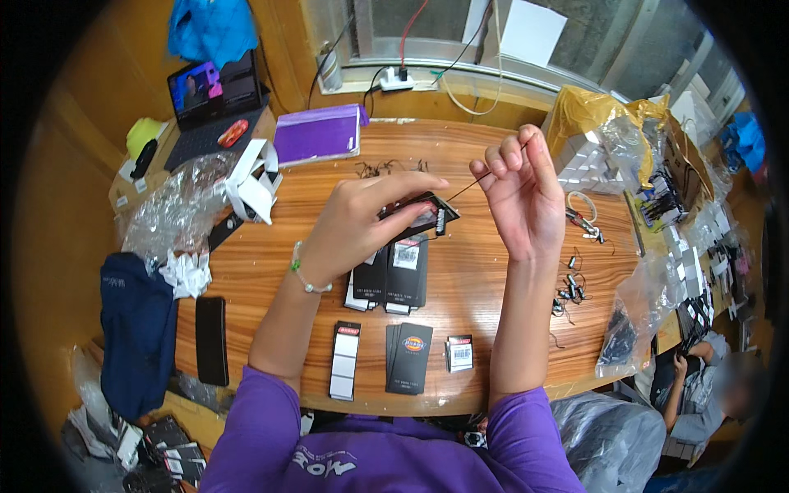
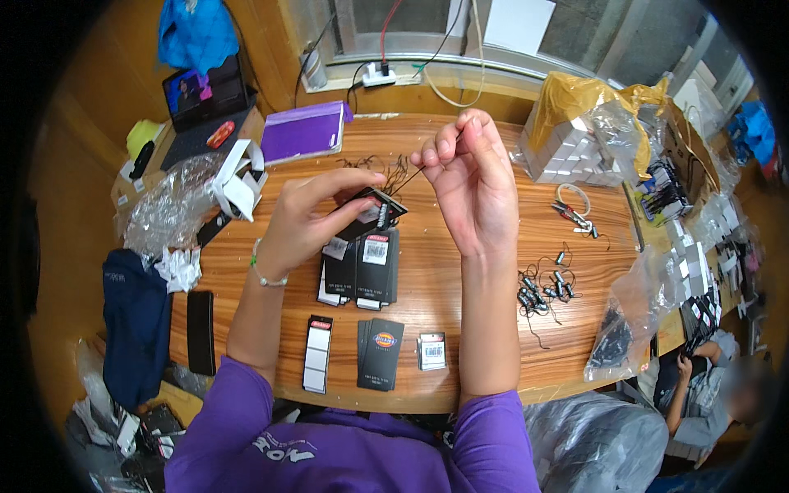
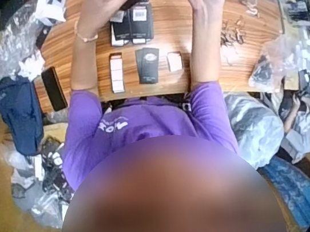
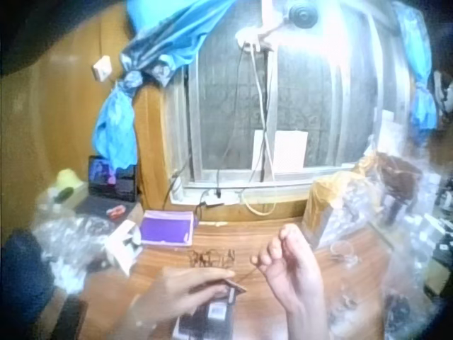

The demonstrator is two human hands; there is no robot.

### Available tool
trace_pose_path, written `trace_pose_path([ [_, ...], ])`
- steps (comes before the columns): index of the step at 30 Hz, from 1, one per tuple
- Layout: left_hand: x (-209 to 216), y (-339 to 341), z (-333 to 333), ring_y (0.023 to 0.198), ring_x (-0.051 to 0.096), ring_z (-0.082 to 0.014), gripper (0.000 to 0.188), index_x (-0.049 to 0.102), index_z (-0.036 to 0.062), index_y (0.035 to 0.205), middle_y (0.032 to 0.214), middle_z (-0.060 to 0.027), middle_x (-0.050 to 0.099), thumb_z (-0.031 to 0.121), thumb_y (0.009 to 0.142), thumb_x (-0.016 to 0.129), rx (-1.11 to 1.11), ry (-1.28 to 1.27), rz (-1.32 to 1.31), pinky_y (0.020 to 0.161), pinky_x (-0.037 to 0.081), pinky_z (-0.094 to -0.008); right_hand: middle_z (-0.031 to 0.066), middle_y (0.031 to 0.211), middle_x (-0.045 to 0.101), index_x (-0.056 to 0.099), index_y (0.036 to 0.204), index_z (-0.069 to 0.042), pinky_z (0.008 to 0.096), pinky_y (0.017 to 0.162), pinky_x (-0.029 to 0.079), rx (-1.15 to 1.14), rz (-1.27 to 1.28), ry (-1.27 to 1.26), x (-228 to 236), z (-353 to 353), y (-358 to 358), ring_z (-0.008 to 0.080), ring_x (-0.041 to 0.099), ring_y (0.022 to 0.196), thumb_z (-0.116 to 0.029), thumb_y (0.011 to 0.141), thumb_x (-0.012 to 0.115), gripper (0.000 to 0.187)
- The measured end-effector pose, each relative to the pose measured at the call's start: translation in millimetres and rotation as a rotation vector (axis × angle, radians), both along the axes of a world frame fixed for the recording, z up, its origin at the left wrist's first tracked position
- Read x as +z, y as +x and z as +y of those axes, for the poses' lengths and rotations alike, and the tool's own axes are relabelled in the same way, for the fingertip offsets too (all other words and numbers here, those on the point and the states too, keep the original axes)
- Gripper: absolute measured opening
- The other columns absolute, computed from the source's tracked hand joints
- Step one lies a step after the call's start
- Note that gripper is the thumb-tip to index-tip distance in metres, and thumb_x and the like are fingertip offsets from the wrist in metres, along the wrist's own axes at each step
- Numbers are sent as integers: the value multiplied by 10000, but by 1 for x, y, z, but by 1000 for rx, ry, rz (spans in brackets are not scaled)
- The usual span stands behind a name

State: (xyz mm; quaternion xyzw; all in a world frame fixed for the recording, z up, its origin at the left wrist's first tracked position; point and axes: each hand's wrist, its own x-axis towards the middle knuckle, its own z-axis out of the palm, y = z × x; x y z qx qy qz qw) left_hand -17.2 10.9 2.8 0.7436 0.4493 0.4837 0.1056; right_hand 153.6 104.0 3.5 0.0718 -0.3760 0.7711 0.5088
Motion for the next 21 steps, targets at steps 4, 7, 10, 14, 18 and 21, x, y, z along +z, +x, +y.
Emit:
trace_pose_path([
  [4,-7,3,-7,729,638,-125,189,635,5,948,870,-67,661,-15,760,639,-50,-36,-17,637,499,-217,28,717,490,482,953,-84,346,746,441,106,42,9,6,-10,1,154,490,708,-217,930,466,136],
  [7,-13,8,-16,998,576,-191,333,577,15,1059,1104,-105,590,103,755,681,12,119,-65,825,463,-290,28,740,513,529,951,-72,344,745,433,150,57,28,9,-12,3,148,493,703,-218,929,457,164],
  [10,-23,0,-39,1036,548,-267,372,549,61,1112,1149,-122,555,197,781,649,257,174,49,873,443,-332,27,730,538,564,939,-62,341,754,422,125,-4,28,10,-15,9,133,504,688,-200,909,476,166],
  [14,-47,-36,-95,956,568,-258,301,579,49,1016,1033,-111,586,249,797,634,83,-464,334,814,458,-338,7,631,478,575,934,-34,290,640,369,33,-26,94,17,-11,28,99,390,564,-189,903,493,178],
  [18,-73,-38,-135,1004,529,-267,424,558,61,1075,1055,-118,547,298,746,679,71,-745,481,854,434,-351,-5,616,431,581,939,2,240,541,298,-93,19,116,22,-6,51,76,324,536,-152,902,491,182],
  [21,-96,-36,-150,1098,465,-289,597,500,78,1197,1167,-126,485,323,697,716,132,-745,451,918,399,-366,-2,616,421,583,965,10,228,517,277,-165,-20,132,23,-6,55,72,310,538,-157,899,499,198],
])
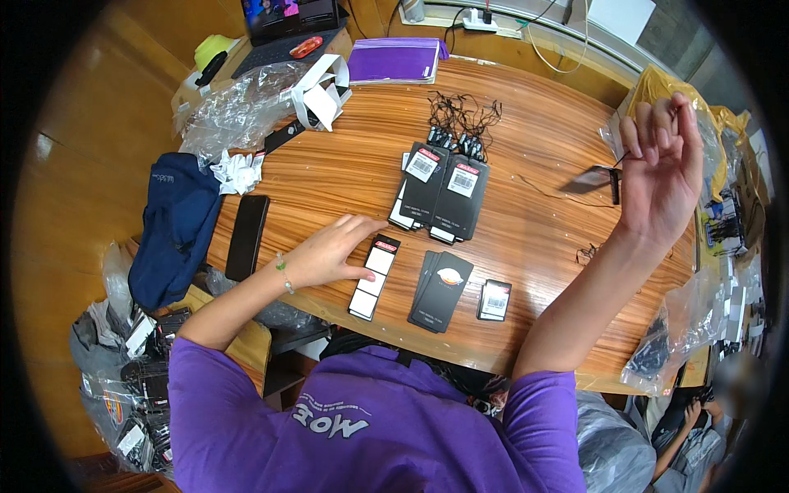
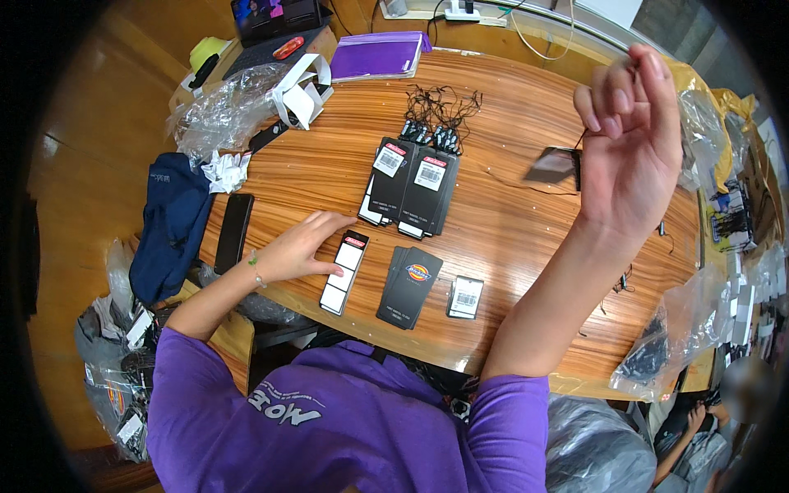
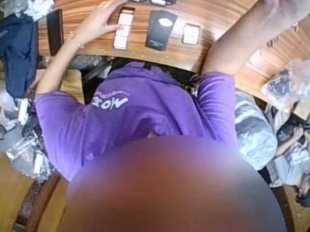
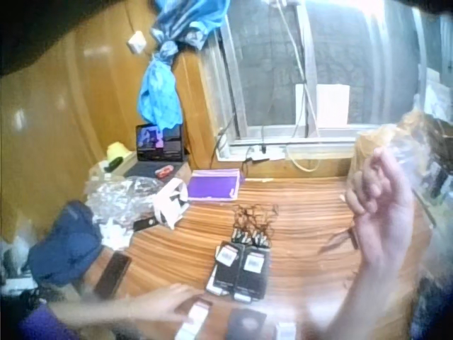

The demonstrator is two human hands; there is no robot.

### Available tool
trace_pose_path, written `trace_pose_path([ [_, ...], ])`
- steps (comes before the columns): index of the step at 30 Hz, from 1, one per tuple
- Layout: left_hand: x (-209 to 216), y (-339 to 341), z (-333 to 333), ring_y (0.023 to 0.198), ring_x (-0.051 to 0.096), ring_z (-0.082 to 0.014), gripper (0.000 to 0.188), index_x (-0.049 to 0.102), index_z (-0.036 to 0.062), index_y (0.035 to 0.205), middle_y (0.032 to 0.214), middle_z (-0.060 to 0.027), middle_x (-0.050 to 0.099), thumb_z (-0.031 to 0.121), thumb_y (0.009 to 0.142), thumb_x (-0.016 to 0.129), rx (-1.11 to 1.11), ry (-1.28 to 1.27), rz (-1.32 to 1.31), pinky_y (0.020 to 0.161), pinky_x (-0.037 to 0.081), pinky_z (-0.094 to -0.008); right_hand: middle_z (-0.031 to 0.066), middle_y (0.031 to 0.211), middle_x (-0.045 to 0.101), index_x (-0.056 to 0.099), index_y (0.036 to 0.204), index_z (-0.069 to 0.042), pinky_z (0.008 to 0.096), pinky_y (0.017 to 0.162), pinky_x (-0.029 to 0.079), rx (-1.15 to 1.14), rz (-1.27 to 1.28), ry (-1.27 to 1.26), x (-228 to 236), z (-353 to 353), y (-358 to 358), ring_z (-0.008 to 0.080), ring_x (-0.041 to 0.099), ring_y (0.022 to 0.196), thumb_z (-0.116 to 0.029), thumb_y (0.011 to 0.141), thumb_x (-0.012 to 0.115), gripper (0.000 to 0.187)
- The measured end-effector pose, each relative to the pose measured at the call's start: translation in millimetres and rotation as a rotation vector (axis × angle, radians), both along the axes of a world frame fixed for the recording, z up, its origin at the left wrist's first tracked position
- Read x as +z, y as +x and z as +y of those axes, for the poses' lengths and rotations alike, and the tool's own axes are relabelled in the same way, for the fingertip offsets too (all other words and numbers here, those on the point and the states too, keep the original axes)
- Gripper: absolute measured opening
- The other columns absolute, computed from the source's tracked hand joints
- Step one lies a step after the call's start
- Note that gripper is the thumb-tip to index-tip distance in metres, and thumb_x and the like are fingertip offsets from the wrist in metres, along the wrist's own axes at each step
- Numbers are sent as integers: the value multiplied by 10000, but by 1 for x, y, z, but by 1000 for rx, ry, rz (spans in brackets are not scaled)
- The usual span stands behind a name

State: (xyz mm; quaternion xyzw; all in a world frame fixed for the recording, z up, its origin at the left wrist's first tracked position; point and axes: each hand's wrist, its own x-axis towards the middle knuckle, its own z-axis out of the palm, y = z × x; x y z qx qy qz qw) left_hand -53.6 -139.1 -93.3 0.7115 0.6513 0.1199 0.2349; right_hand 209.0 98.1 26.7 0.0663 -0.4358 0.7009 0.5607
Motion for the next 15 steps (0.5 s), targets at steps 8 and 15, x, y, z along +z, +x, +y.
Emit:
trace_pose_path([
  [8,-11,2,-9,1140,418,-314,675,505,71,1187,1215,-138,453,351,626,756,-16,203,115,962,354,-403,74,747,590,591,939,12,200,542,393,-140,-186,114,1,-8,-3,91,491,592,-99,868,553,138],
  [15,-34,-18,-19,894,589,-304,348,467,80,969,1055,-148,546,54,705,692,-332,606,-70,755,498,-377,94,809,625,589,977,34,208,637,449,-88,-271,142,6,-14,-7,106,568,707,-26,825,586,163],
])
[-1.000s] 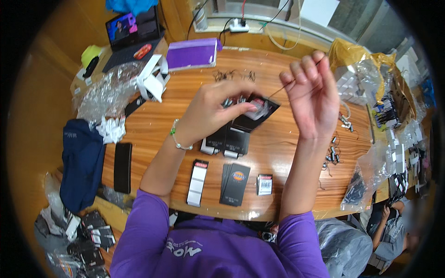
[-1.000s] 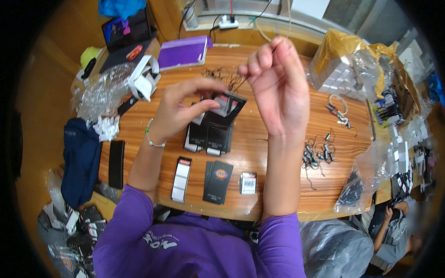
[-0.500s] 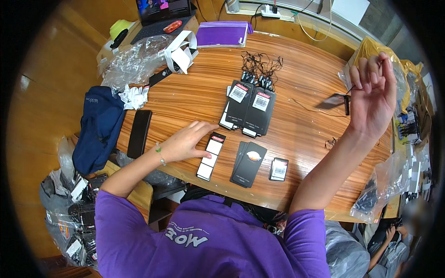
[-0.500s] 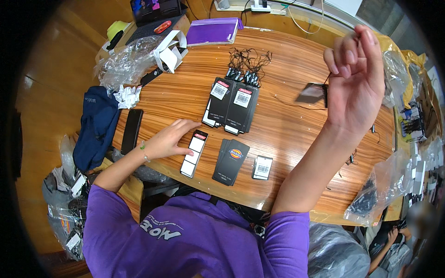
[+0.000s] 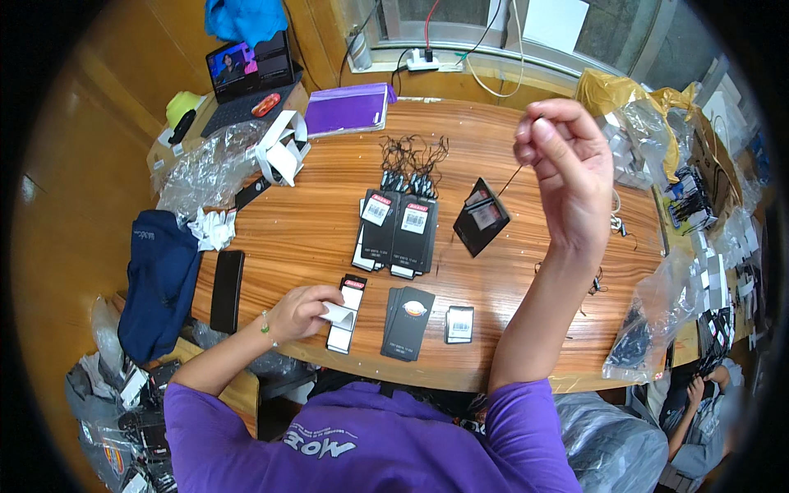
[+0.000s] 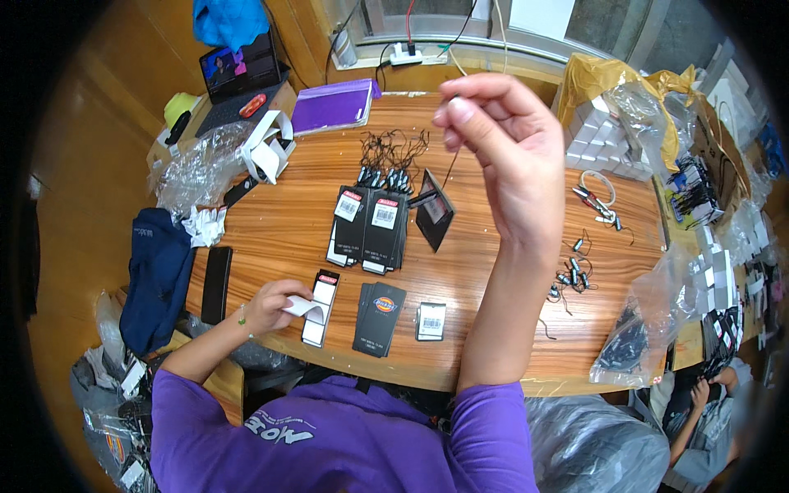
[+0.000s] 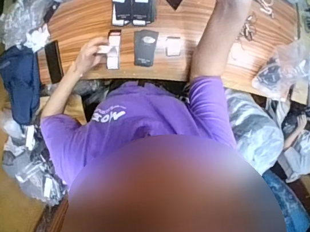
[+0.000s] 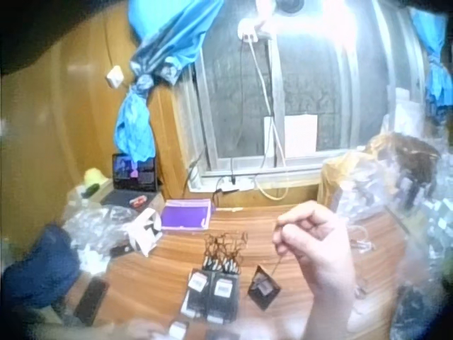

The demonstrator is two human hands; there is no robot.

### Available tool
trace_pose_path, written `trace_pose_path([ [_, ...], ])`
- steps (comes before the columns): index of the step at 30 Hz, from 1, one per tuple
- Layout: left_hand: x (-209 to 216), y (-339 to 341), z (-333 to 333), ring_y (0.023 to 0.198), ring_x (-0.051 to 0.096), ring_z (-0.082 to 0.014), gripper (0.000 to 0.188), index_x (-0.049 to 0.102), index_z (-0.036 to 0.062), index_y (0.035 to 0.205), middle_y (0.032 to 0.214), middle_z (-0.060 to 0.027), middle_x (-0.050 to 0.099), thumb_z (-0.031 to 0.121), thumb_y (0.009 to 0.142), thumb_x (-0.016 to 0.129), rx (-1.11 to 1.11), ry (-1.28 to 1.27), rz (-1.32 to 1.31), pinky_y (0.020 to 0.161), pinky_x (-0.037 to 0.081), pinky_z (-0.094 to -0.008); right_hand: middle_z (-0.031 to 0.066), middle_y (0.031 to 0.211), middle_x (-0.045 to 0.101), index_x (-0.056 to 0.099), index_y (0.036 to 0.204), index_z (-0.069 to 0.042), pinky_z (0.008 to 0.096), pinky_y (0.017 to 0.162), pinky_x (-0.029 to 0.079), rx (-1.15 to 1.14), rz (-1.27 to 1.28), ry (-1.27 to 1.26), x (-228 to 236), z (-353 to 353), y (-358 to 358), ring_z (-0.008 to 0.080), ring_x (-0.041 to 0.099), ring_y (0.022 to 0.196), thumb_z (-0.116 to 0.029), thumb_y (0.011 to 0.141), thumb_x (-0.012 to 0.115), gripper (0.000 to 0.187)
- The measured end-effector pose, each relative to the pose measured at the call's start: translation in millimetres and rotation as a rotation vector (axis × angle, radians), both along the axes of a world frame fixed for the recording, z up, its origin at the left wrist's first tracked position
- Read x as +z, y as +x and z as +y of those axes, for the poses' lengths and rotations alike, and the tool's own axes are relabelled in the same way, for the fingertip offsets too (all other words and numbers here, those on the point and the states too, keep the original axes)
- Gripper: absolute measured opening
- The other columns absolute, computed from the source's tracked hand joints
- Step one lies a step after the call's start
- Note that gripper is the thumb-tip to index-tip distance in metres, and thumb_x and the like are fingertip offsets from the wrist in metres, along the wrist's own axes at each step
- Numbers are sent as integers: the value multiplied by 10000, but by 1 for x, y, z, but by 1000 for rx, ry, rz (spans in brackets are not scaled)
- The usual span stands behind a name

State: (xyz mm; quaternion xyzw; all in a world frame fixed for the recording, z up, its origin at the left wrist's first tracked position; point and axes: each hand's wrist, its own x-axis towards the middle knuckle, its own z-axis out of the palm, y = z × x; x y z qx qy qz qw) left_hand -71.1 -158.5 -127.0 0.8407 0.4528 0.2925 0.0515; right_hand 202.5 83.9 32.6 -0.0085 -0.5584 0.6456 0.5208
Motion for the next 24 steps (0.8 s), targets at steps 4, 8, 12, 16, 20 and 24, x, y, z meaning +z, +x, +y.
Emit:
trace_pose_path([
  [4,74,28,51,838,629,-267,448,343,79,1128,965,-150,561,-98,785,571,22,317,-245,716,557,-367,96,823,634,590,992,38,210,660,461,-37,-111,44,0,-6,-8,103,577,718,-13,823,580,177],
  [8,136,66,119,849,594,-122,552,361,22,1229,959,-93,587,-107,757,616,179,207,-803,670,485,-206,82,821,629,537,1055,17,203,652,462,-99,-193,55,3,-17,-21,94,577,715,9,825,563,231],
  [12,143,79,146,840,600,-110,409,445,-6,1203,951,-92,606,-85,816,550,183,51,-989,700,495,-199,28,735,576,469,1097,-5,168,584,399,-122,-275,42,0,-25,-37,48,531,675,35,813,543,296],
  [16,135,80,152,816,612,-98,386,500,20,1162,975,-101,618,-61,798,598,232,-44,-895,698,493,-185,17,696,550,475,1075,-6,172,575,381,-296,-286,141,-7,-24,-51,40,490,643,50,787,540,301],
  [20,135,79,152,804,647,-126,307,570,51,1099,910,-77,653,-20,802,601,249,-5,-930,648,523,-225,12,655,526,485,1064,-9,191,573,378,-375,-366,222,-16,-18,-59,50,463,622,54,761,539,314],
  [24,131,75,154,780,645,-143,318,576,58,1092,950,-97,630,-23,786,600,214,58,-778,653,525,-245,22,656,533,487,1063,-11,202,575,386,-421,-412,242,-16,-22,-62,56,472,618,56,763,537,311],
])
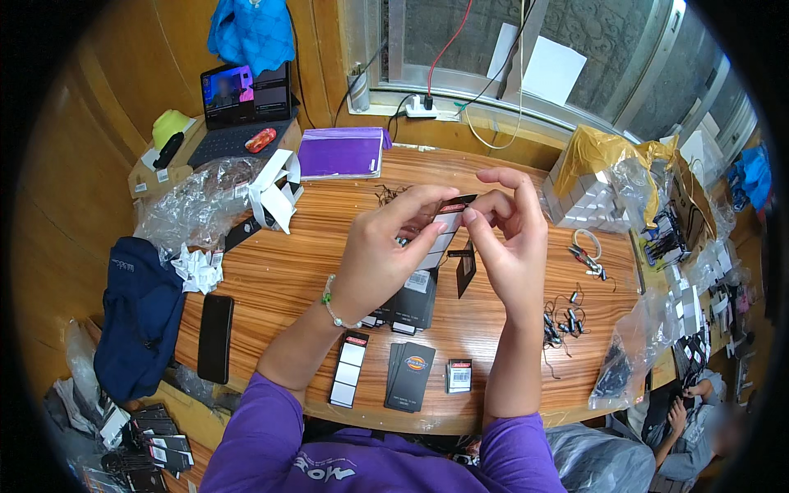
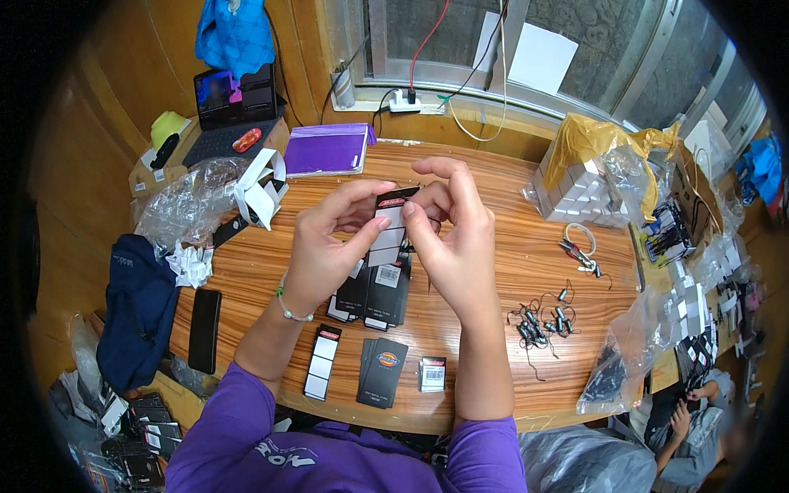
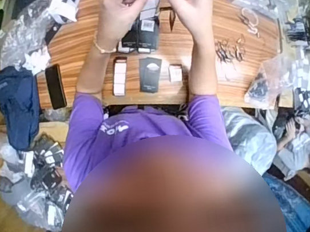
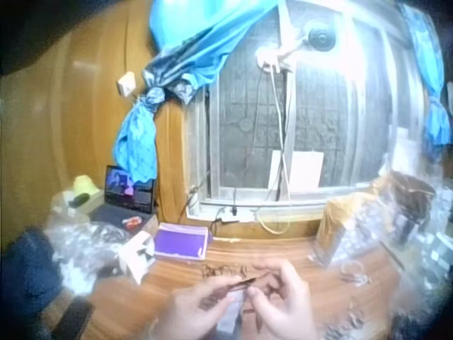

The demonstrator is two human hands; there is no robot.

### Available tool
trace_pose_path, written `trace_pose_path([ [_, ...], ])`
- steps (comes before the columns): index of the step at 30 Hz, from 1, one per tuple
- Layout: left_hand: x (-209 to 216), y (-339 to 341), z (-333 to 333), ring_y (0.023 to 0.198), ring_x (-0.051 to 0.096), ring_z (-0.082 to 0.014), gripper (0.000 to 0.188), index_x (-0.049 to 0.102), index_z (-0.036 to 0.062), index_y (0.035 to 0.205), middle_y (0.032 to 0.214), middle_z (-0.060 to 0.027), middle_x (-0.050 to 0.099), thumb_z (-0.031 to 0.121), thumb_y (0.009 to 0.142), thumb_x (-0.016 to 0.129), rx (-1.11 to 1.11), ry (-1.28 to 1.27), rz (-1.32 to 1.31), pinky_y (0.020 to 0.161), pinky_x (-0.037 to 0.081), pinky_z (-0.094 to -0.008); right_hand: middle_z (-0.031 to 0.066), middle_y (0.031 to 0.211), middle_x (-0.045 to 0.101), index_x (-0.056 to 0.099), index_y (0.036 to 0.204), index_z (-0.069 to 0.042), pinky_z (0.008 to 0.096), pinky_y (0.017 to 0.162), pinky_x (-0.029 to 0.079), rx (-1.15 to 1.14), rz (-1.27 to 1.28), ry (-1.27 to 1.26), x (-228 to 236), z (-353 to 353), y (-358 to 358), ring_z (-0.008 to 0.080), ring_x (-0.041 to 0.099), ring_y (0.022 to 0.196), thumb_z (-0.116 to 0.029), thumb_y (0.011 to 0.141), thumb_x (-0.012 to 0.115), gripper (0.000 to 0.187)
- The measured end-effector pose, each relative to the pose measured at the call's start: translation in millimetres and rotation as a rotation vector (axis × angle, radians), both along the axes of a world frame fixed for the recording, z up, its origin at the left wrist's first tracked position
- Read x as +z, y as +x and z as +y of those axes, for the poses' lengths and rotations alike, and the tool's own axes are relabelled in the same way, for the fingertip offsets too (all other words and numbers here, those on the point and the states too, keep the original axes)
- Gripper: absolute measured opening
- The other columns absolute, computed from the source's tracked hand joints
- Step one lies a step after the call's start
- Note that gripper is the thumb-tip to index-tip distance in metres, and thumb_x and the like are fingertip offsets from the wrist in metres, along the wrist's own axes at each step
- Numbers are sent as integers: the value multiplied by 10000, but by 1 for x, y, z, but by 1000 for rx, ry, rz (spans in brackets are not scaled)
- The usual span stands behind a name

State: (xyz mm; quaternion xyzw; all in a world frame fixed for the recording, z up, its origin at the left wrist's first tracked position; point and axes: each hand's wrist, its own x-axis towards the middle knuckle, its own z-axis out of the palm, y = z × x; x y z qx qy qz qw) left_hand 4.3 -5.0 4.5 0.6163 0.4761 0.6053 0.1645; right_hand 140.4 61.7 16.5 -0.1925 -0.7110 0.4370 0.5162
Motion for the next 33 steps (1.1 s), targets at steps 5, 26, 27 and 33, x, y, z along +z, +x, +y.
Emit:
trace_pose_path([
  [5,4,-2,0,767,617,-144,269,606,42,1041,878,-80,624,-32,782,594,42,77,90,661,511,-248,31,678,550,475,1080,-13,200,579,397,59,33,-43,0,0,-3,60,492,626,60,779,528,315],
  [26,8,-15,-2,843,577,-230,262,681,101,842,913,-47,607,-41,627,634,320,556,545,697,481,-341,64,880,631,591,965,36,216,730,444,326,67,-289,6,-7,3,77,563,816,-56,855,572,145],
  [27,8,-15,-1,837,578,-229,258,681,101,840,908,-45,608,-37,627,635,309,561,576,692,481,-338,57,882,623,588,949,31,210,726,439,333,78,-300,4,-6,3,74,558,817,-56,854,575,130],
  [33,6,-17,5,803,590,-213,253,678,97,852,853,-23,622,-28,639,625,181,474,599,672,485,-313,34,923,547,554,888,-20,227,762,424,66,213,-158,-7,12,3,92,524,852,-107,894,528,90],
])
